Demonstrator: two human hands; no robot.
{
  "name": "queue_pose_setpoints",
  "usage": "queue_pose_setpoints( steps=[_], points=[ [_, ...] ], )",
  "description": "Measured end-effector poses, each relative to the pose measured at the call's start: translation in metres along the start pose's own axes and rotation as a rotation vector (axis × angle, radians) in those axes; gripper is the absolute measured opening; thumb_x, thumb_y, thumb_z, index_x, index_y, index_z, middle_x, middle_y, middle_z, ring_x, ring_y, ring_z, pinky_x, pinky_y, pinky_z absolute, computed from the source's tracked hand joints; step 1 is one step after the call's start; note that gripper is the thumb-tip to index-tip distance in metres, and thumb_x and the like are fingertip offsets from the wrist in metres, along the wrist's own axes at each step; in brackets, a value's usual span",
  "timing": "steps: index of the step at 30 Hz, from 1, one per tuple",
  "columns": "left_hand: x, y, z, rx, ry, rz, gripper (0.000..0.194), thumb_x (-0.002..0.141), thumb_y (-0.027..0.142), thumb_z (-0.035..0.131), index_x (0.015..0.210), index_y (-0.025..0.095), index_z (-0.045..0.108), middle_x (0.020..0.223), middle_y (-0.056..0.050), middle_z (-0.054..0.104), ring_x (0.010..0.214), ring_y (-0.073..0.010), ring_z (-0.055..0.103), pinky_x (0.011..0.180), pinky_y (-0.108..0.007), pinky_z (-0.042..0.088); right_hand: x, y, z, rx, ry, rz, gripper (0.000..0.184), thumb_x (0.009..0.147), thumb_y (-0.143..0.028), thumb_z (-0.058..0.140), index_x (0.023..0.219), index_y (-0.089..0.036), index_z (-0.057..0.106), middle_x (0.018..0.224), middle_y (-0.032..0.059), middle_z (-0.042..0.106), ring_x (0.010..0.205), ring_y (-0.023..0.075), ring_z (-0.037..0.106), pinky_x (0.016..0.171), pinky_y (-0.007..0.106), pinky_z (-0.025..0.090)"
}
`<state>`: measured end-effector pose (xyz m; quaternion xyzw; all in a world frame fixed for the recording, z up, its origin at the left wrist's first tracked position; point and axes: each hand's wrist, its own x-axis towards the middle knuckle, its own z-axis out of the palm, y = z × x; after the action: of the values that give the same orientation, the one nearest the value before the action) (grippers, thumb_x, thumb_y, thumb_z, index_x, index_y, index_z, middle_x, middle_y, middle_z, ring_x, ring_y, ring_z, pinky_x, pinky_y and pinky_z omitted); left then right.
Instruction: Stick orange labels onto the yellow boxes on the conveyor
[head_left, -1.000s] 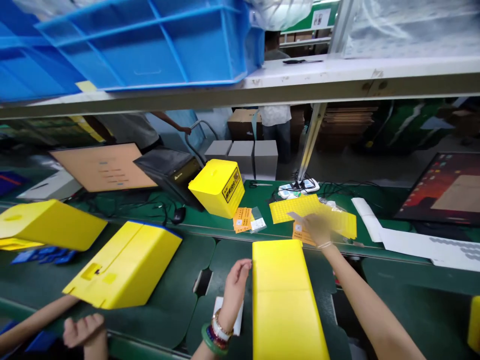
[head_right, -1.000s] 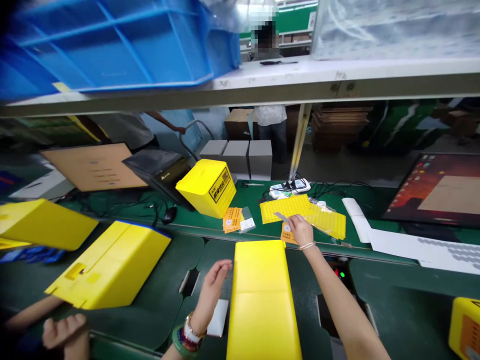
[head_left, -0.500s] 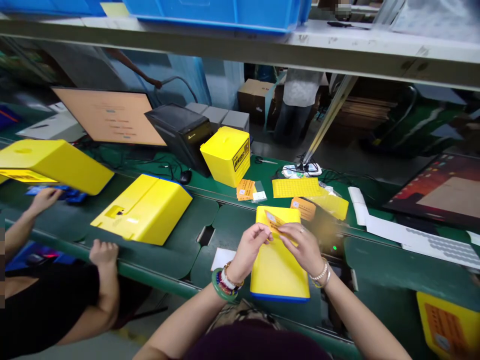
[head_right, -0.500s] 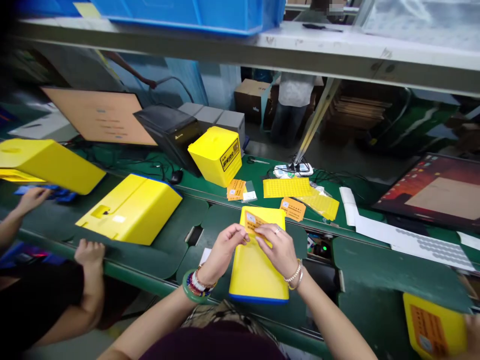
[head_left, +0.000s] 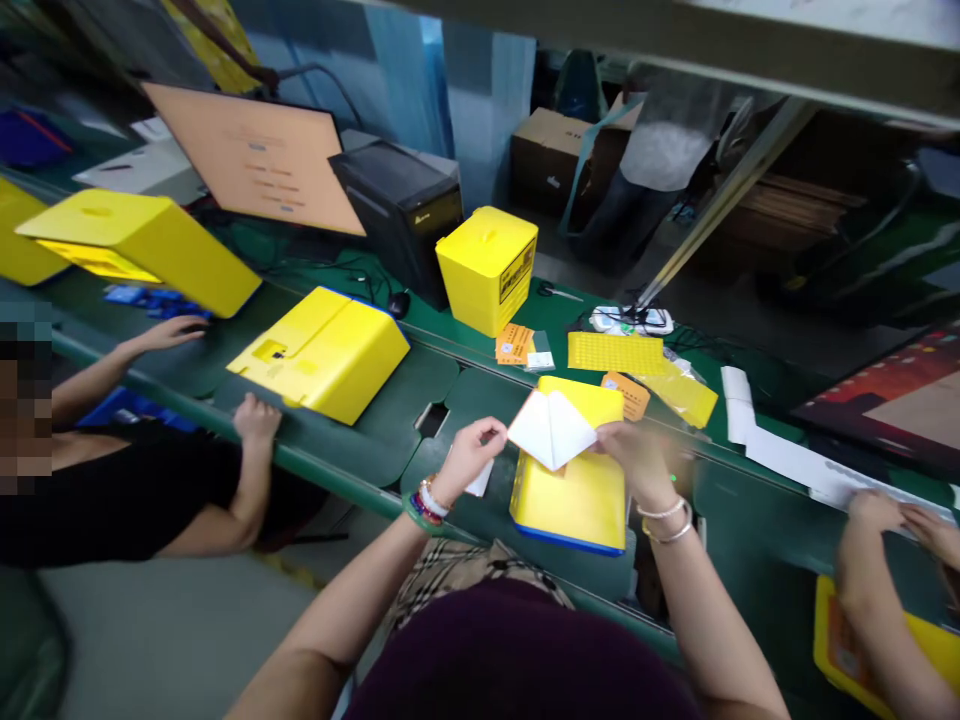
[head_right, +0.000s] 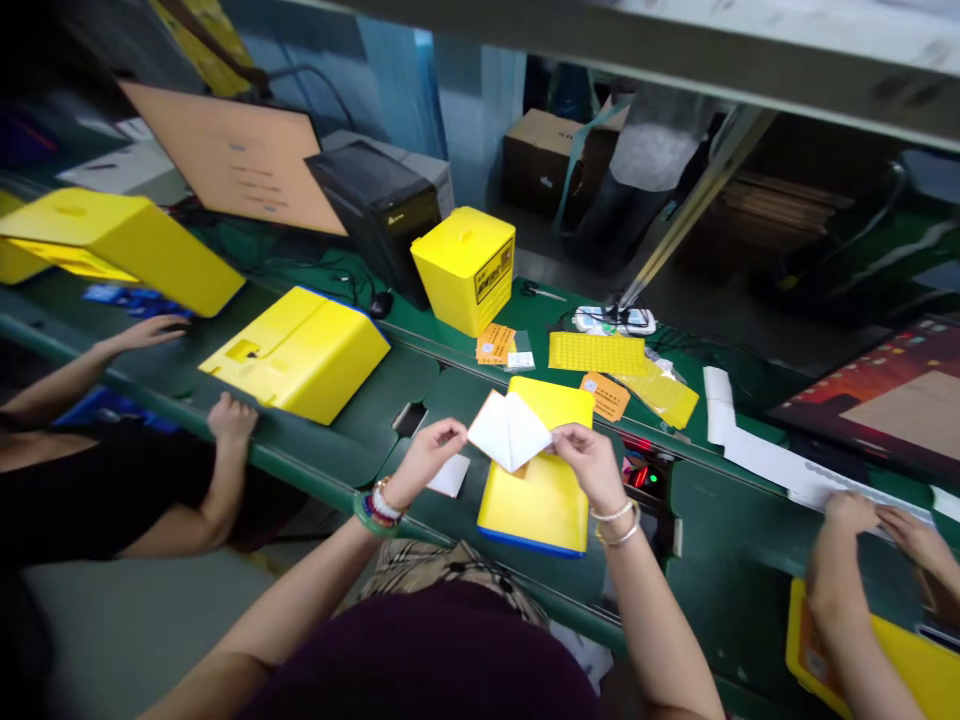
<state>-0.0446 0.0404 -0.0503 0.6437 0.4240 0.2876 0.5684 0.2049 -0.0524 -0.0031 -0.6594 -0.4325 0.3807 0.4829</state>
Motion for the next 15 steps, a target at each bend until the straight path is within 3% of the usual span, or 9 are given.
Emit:
queue_pose_setpoints(
  steps=[5, 8, 10, 12, 15],
  points=[
    [-0.022, -0.099, -0.040, 0.197, 0.145, -0.387, 0.016, 0.072, 0.033, 0.058, 0.066, 0.018, 0.058, 0.065, 0.001, 0.057, 0.070, -0.0165, 0.054, 0.070, -0.026, 0.042, -0.006, 0.024, -0.012, 0.103, -0.001, 0.114, 0.030, 0.070, -0.048, 0.074, 0.069, -0.019, 0.070, 0.066, 0.0052, 0.070, 0.061, 0.0185, 0.065, 0.063, 0.033, 0.056],
    [-0.040, -0.132, -0.048, 0.275, 0.224, -0.527, 0.014, 0.069, 0.027, 0.059, 0.059, 0.018, 0.053, 0.060, 0.000, 0.055, 0.073, -0.0201, 0.057, 0.076, -0.032, 0.044, -0.013, 0.025, -0.020, 0.215, 0.054, 0.168, 0.023, 0.067, -0.041, 0.078, 0.072, -0.019, 0.071, 0.067, 0.0035, 0.070, 0.061, 0.0163, 0.064, 0.061, 0.029, 0.055],
    [-0.047, -0.139, -0.051, 0.317, 0.280, -0.589, 0.011, 0.068, 0.024, 0.062, 0.063, 0.018, 0.054, 0.069, -0.005, 0.061, 0.086, -0.0262, 0.060, 0.085, -0.038, 0.043, -0.018, 0.019, -0.025, 0.259, 0.094, 0.178, 0.020, 0.067, -0.037, 0.079, 0.074, -0.019, 0.071, 0.067, 0.0021, 0.069, 0.060, 0.0148, 0.063, 0.060, 0.027, 0.053],
    [-0.048, -0.132, -0.048, 0.337, 0.328, -0.597, 0.011, 0.070, 0.023, 0.064, 0.077, 0.016, 0.059, 0.091, -0.013, 0.067, 0.107, -0.0328, 0.056, 0.096, -0.045, 0.038, -0.024, 0.011, -0.027, 0.260, 0.144, 0.142, 0.018, 0.068, -0.035, 0.077, 0.076, -0.020, 0.071, 0.066, 0.0010, 0.069, 0.059, 0.0144, 0.062, 0.060, 0.027, 0.053],
    [-0.041, -0.092, -0.029, 0.271, 0.315, -0.481, 0.030, 0.080, 0.030, 0.060, 0.106, 0.015, 0.061, 0.122, -0.017, 0.061, 0.124, -0.0300, 0.049, 0.106, -0.043, 0.034, -0.036, -0.005, -0.012, 0.100, 0.254, -0.009, 0.013, 0.075, -0.034, 0.071, 0.079, -0.021, 0.070, 0.072, 0.0017, 0.070, 0.062, 0.0162, 0.064, 0.063, 0.030, 0.054]
  ],
)
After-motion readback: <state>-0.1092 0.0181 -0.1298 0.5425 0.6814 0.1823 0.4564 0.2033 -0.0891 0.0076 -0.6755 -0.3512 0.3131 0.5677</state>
